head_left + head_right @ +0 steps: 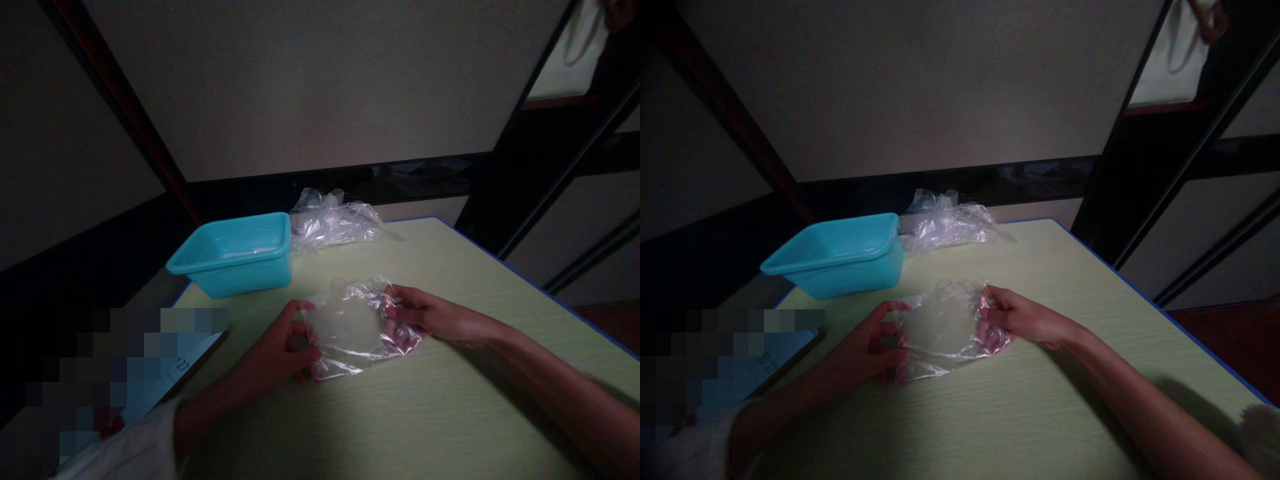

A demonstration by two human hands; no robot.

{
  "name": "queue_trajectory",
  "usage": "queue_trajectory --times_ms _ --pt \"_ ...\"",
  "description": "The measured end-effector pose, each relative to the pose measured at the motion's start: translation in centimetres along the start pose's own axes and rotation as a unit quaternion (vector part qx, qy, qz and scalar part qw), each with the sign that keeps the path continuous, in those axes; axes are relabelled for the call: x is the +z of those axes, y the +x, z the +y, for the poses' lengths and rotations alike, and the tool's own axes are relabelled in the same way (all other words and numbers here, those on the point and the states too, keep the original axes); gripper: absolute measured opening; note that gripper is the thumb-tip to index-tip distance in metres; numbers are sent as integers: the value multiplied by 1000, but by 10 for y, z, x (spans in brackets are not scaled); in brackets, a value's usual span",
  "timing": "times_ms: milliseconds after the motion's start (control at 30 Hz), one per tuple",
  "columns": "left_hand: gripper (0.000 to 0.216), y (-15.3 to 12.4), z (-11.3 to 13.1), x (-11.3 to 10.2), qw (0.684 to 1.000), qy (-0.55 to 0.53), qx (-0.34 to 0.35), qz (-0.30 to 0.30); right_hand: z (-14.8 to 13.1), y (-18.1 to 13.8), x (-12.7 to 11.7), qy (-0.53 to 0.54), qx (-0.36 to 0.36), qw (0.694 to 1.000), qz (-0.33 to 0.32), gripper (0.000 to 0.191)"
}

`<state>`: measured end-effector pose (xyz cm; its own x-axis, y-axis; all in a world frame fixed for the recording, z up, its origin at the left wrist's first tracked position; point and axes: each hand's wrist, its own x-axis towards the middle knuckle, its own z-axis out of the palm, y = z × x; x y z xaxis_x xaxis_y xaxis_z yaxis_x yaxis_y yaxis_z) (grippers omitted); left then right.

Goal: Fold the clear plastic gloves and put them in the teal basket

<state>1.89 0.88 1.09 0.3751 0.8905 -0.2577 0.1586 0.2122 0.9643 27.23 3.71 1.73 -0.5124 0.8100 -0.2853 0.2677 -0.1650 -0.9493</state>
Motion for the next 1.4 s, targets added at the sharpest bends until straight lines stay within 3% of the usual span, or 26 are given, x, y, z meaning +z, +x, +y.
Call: queue_trajectory --times_ms 300,533,900,1200,1400 --pt "52 0 -4 1 1000 12 12 -22 -1 0 -1 3 -14 1000 -2 38" --pt "53 2 -5 2 999 32 -3 -2 -4 -3 -13 28 -19 999 -20 54" --pt "59 6 -4 2 999 18 -31 27 4 -1 -15 -59 -57 996 26 46" --pt "64 5 -5 2 999 21 -12 28 -1 -5 -13 -22 -44 999 -6 49" --pt "60 3 -2 3 999 30 -21 37 0 -4 -14 -38 -60 997 25 48"
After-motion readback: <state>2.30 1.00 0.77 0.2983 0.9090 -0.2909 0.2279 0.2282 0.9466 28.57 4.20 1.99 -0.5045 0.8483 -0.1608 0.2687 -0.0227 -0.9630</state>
